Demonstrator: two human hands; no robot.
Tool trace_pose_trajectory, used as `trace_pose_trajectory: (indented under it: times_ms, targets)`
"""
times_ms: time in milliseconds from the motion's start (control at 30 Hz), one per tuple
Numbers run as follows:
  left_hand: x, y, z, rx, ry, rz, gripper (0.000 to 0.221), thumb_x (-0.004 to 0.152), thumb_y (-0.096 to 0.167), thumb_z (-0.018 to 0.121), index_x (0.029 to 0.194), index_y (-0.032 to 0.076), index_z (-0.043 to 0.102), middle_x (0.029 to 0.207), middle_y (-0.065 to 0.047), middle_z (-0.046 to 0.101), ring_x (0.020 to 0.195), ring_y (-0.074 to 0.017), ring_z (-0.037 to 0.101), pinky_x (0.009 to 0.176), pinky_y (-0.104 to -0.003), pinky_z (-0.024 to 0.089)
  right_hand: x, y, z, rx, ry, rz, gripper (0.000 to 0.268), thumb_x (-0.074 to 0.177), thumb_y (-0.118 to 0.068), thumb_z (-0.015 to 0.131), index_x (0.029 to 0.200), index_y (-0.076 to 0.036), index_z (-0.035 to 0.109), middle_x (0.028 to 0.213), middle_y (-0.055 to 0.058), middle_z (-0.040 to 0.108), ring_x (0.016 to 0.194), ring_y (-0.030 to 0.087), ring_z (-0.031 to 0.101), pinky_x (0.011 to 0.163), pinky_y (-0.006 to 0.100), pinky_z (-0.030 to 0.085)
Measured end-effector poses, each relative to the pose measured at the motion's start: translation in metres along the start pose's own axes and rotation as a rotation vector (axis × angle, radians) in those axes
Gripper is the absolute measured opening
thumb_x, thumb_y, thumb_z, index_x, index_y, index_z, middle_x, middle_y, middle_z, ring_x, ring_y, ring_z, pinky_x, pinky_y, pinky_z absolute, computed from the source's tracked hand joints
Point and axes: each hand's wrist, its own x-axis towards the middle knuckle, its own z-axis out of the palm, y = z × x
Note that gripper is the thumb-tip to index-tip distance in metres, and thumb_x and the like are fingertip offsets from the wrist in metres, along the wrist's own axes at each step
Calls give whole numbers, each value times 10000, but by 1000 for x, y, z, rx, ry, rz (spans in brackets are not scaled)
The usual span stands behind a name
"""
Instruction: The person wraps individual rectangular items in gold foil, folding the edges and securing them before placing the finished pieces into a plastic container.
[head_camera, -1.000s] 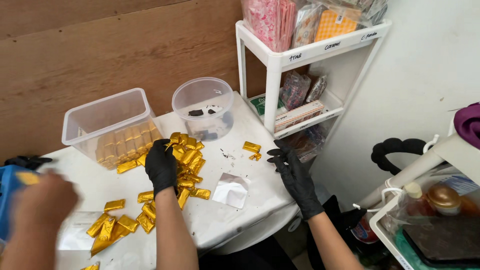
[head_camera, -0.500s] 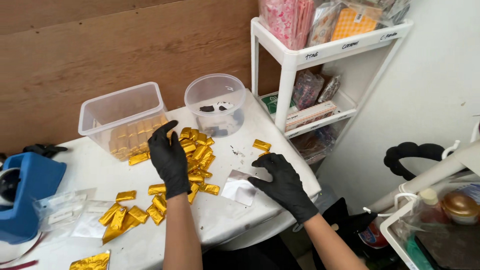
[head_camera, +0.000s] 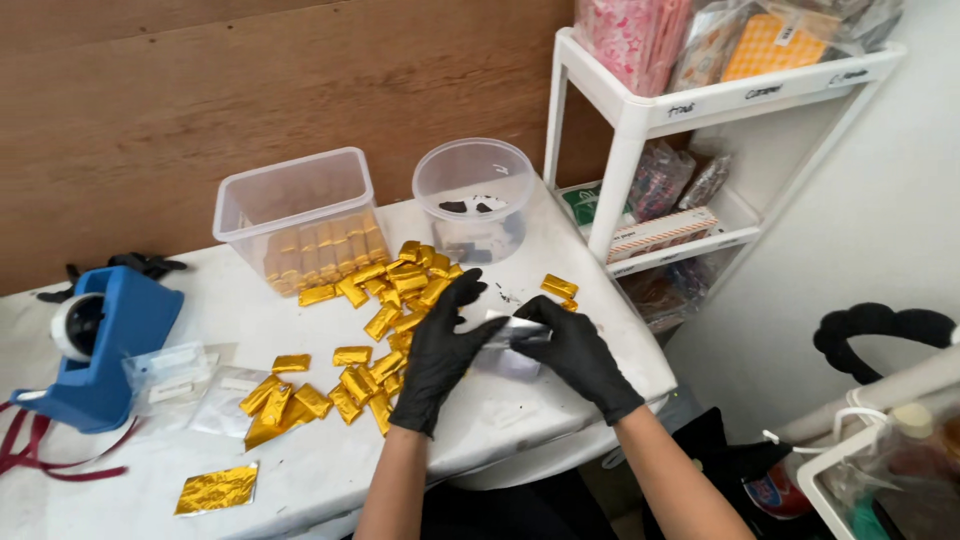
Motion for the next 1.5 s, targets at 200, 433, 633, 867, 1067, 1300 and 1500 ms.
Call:
trace_pose_trajectory:
  times_ms: [200,433,633,867,1067,1300,1500]
  targets:
    - [-2,-6,14,-187,-28,-84,604,671,209,941,1239,284,752,1129,14,775,1180,-104,656,1024,-274,520,-2,-32,-14,267,91,-123,433,749,-192,912,1145,-256,751,910,-12,790,796,92,584,717,212,456]
    - [1,19,-6,-439,198,-305,451,618,237,995,981,76,780,833,0,684,802,-112,545,767,-266,488,1,-37,-9,445,147,-148,409,740,-94,916,1115,-164,768,849,60,757,769,109,604,690,221,502]
    - [-3,8,-21,-466,265,-366,464,656,302,978,1037,113,793,948,-43,759,861,-137,580,838,-261,475,3,-42,4,688,108,-118,437,835,-22,819,1242,-135,703,966,88,766,754,75,652,677,191,473]
    - [-4,5,-21,-585,281,-311,414,659,257,971,982,85,778,892,-58,729,868,-144,582,834,-281,483,0,-66,47,786,21,-73,495,733,49,872,1202,-2,720,966,147,763,836,182,686,768,305,579]
    - [-9,16,-46,-733,360,-276,394,776,258,888,1094,61,765,1038,-148,759,979,-196,653,929,-350,532,-9,-67,43,764,11,-34,539,678,63,895,1185,53,715,908,155,742,757,198,649,717,312,562]
    - [-5,9,-22,-634,156,-308,456,675,247,964,1062,76,795,926,-103,701,903,-186,648,850,-343,568,-2,-82,36,823,18,-40,549,667,88,911,1179,30,723,938,170,770,778,197,676,740,353,606]
    - [7,19,-45,-815,256,-391,379,780,208,892,1103,43,780,963,-97,746,847,-156,690,817,-304,604,16,-43,49,728,-29,-41,600,718,41,895,1245,104,615,897,220,752,723,240,686,702,307,568]
